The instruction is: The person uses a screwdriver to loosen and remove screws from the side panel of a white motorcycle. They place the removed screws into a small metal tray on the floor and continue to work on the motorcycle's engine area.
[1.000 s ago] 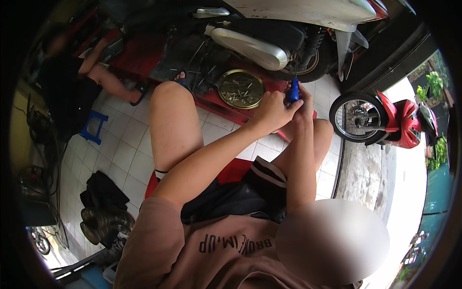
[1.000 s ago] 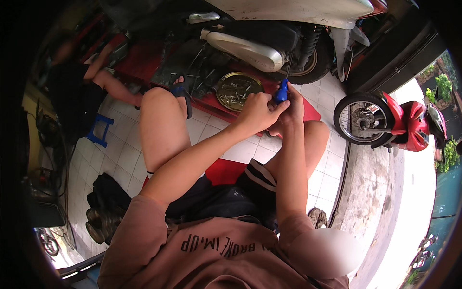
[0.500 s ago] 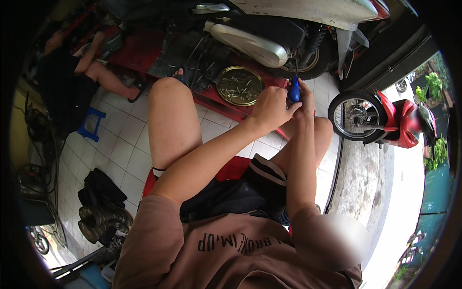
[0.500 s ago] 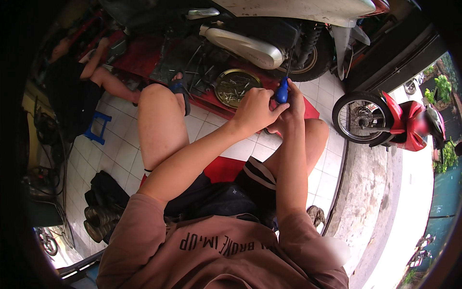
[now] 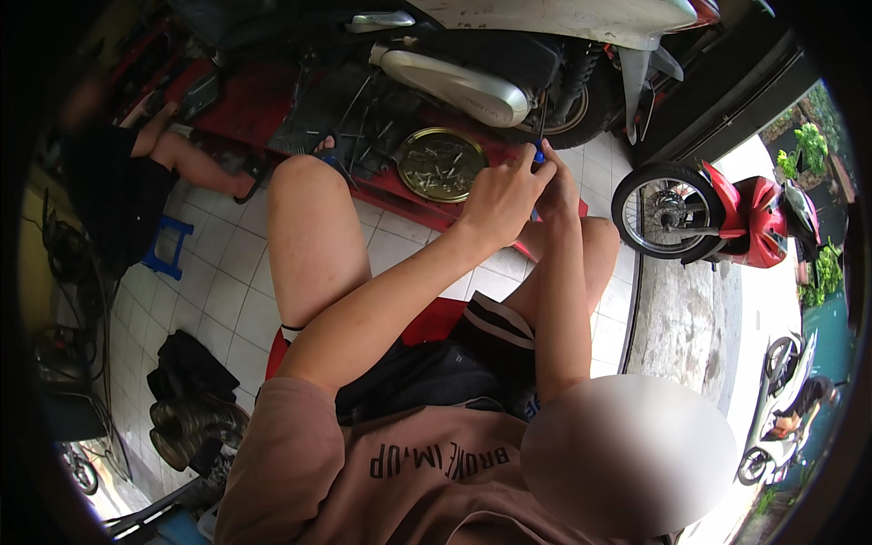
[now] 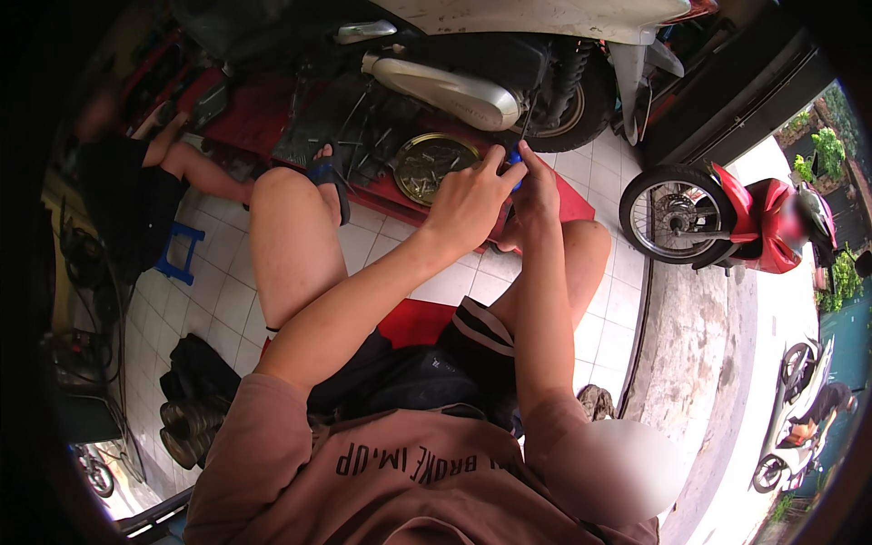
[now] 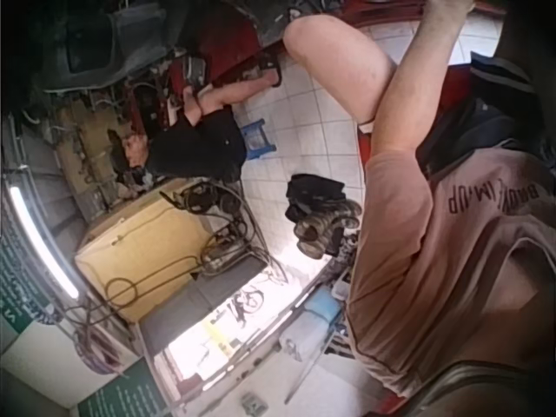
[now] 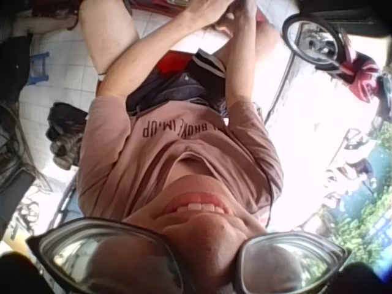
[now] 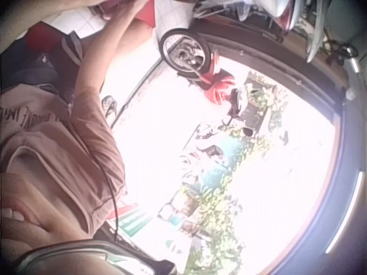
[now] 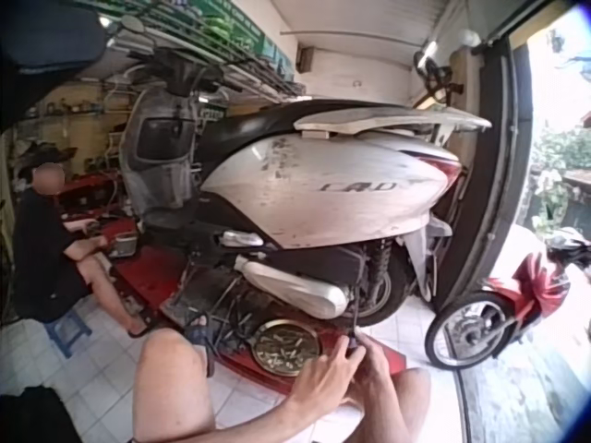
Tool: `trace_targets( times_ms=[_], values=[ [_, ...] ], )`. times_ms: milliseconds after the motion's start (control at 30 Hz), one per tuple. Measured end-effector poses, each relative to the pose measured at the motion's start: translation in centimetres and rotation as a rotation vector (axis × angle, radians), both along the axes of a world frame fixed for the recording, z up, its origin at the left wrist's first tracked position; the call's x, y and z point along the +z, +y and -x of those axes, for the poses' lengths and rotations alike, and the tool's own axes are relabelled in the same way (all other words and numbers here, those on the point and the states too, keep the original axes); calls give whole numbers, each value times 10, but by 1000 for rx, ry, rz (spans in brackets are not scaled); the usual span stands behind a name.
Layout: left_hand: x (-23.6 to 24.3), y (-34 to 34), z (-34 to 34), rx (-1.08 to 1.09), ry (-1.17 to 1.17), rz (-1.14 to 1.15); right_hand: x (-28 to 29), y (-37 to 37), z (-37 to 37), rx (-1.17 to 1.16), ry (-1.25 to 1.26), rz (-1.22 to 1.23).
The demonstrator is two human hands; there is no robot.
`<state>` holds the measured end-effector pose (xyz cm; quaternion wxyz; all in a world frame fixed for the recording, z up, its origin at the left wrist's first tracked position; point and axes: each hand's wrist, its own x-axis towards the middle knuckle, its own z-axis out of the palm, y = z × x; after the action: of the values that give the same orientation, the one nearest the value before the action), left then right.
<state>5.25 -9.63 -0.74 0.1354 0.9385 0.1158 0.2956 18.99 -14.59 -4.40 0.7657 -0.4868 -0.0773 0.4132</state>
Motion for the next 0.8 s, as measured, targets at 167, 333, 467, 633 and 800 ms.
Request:
trace_targets(
  times_ms=[167,333,467,633,800],
  values=[
    [-10,4,-4,-62,-227,402,-14,1,-22,154,-9,-303],
    [-9,-1,-7,-49,-257,357,-13,3,-11,90,144,-398],
    [-5,0,-2,-95,-102,48,-3,0,-1,71,30,-68],
    [-4,0,-3,-153,-112,-96,9,-4,6,40,159,-101],
    [-4,0,-7,-132,-247,357,-9,0,-22,182,269,-471]
  ],
)
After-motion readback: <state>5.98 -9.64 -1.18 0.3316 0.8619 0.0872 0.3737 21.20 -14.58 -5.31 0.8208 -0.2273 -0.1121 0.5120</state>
